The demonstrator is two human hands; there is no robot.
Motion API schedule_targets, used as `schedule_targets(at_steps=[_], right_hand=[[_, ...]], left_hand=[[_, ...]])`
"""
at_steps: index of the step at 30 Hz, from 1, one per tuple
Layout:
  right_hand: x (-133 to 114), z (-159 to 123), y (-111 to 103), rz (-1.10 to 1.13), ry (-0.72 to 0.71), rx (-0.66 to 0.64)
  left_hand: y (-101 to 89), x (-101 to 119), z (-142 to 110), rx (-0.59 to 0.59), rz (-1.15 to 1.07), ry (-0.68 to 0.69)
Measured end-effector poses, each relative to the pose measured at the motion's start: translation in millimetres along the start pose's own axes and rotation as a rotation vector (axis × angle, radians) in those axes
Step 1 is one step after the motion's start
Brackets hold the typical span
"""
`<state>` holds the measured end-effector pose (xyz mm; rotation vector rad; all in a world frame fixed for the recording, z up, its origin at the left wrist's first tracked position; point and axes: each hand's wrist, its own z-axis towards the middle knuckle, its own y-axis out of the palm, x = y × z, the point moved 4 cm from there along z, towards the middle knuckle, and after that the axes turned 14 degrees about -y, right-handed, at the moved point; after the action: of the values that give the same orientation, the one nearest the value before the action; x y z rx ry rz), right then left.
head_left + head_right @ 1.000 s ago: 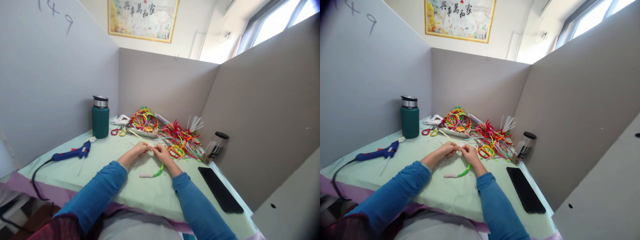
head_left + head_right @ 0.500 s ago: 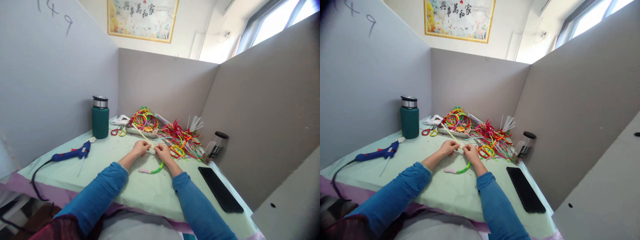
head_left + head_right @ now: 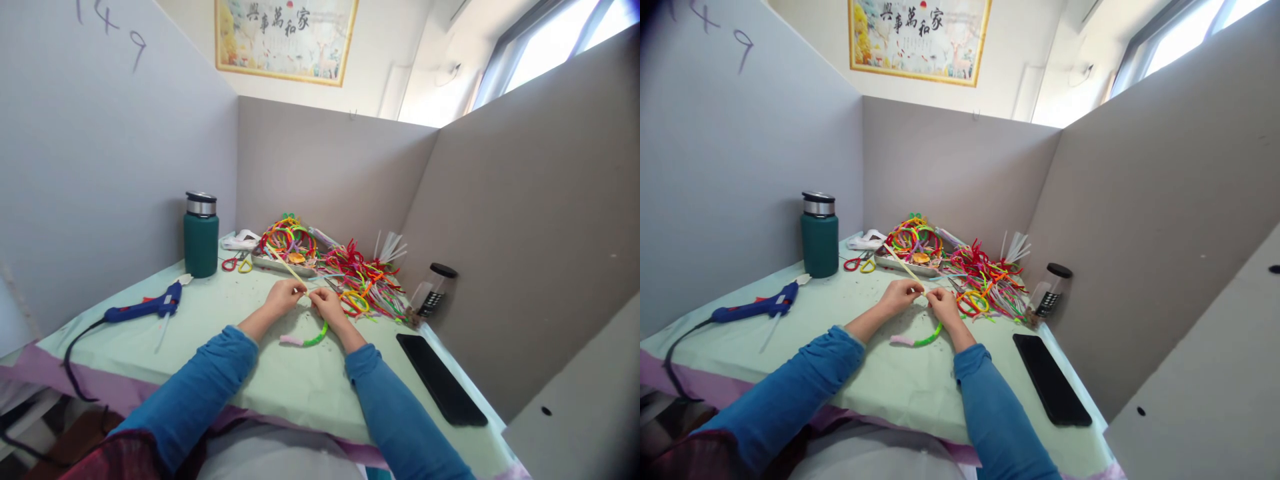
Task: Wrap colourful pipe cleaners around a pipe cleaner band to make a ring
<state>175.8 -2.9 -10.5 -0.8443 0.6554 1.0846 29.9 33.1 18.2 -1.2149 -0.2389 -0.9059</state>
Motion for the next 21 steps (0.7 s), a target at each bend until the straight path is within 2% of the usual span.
schedule_targets(at_steps=[11,21], right_hand=[[2.1,-0.2,0.9,0.022,0.023,-0.004],[5.2,1.4,-0.1,-0.055,-0.042,-0.008]], left_hand=[[0.3,2.1,-0.1,-0.031,0.035,0.041],[-0.2,3.5,-1.5,-0.059,0.074,0.015]])
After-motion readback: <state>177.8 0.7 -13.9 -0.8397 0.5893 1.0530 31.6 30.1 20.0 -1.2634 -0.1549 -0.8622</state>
